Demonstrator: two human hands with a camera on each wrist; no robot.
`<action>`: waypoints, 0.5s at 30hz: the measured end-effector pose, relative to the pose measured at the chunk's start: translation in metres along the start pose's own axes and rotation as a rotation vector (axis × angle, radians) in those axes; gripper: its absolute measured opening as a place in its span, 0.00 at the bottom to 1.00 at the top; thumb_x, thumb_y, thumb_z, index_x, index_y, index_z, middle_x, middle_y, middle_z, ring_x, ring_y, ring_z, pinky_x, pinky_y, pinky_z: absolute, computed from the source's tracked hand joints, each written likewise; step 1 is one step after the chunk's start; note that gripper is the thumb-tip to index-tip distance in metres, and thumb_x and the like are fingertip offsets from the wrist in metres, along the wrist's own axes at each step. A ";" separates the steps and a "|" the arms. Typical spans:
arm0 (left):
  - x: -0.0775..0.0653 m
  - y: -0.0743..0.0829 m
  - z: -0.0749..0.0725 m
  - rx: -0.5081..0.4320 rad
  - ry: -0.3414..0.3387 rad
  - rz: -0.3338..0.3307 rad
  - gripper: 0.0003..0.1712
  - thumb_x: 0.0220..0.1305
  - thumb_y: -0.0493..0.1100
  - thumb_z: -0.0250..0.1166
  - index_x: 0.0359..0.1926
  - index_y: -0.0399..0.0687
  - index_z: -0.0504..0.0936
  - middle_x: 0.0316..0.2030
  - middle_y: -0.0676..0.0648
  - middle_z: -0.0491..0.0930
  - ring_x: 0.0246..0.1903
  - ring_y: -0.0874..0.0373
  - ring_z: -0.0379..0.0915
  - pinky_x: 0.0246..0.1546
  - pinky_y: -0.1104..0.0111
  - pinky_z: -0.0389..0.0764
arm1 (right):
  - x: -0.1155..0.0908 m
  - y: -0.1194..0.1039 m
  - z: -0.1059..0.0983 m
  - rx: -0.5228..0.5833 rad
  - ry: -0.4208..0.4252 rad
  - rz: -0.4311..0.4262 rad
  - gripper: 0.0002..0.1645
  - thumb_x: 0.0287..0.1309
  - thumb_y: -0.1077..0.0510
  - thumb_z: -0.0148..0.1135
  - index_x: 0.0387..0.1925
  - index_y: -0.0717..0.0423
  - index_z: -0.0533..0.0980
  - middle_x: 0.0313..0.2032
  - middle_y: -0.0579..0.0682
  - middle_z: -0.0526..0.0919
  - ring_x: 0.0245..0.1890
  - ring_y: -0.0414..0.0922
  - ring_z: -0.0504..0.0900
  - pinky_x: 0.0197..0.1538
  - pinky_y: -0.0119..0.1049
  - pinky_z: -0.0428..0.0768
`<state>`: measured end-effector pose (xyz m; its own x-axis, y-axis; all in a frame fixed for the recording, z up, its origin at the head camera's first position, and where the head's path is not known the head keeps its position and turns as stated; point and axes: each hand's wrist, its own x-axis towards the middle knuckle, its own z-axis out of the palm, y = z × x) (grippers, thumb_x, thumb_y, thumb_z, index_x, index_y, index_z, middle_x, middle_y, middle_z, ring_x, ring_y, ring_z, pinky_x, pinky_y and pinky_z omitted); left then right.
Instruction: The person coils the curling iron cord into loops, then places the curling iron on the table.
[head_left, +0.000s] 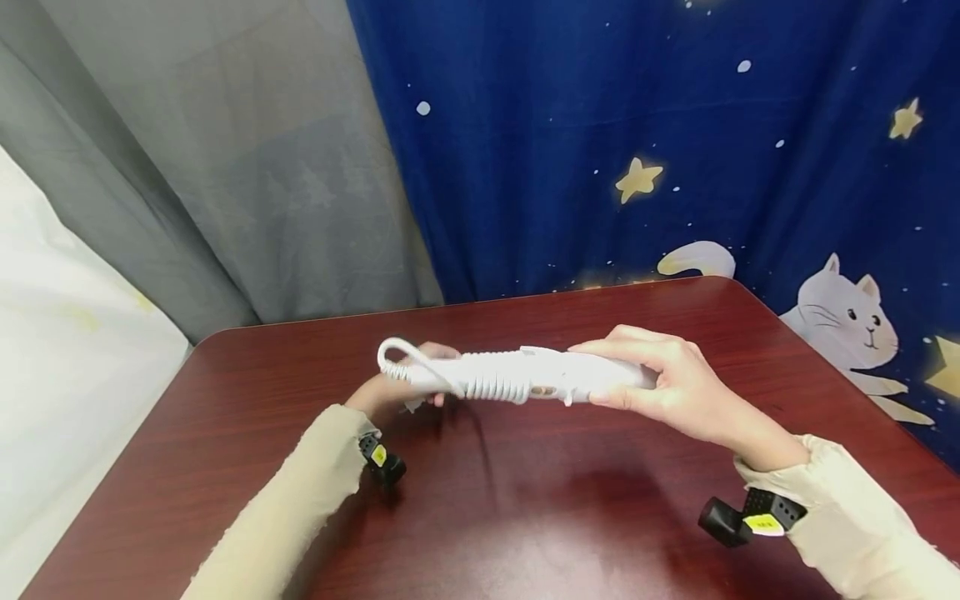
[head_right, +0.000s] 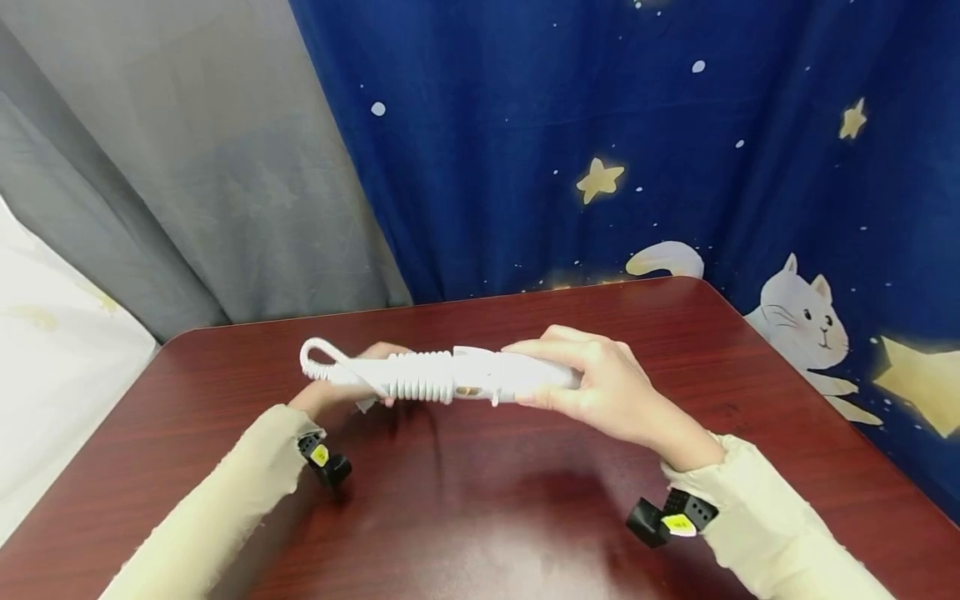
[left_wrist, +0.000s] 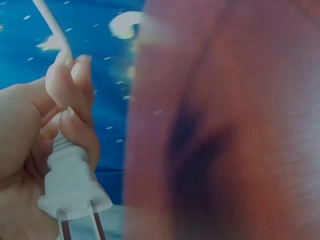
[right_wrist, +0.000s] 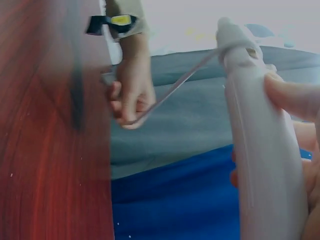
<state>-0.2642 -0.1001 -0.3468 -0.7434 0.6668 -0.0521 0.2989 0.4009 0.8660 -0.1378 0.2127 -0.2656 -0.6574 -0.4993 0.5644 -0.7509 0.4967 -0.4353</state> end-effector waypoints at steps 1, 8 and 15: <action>0.001 0.003 -0.004 0.017 0.030 0.020 0.12 0.64 0.40 0.57 0.35 0.30 0.77 0.18 0.49 0.73 0.15 0.65 0.67 0.16 0.74 0.68 | -0.001 0.000 -0.001 -0.012 -0.032 -0.011 0.27 0.44 0.57 0.71 0.50 0.41 0.77 0.37 0.32 0.77 0.34 0.32 0.73 0.30 0.27 0.69; 0.001 0.029 -0.025 0.170 0.086 0.146 0.09 0.67 0.39 0.54 0.33 0.37 0.75 0.19 0.45 0.71 0.10 0.58 0.68 0.13 0.63 0.73 | -0.003 0.001 0.003 -0.152 -0.235 -0.119 0.22 0.48 0.44 0.67 0.48 0.35 0.77 0.32 0.29 0.73 0.27 0.28 0.69 0.25 0.24 0.65; -0.010 0.063 -0.027 0.164 0.066 0.198 0.08 0.66 0.39 0.55 0.33 0.38 0.75 0.19 0.46 0.70 0.10 0.55 0.68 0.14 0.61 0.73 | -0.006 0.006 0.014 -0.381 -0.351 -0.085 0.22 0.46 0.40 0.67 0.46 0.33 0.78 0.28 0.31 0.69 0.23 0.30 0.67 0.23 0.26 0.64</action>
<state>-0.2540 -0.0986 -0.2780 -0.6965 0.7022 0.1476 0.5314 0.3665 0.7637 -0.1393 0.2087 -0.2820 -0.6257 -0.7245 0.2890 -0.7694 0.6343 -0.0755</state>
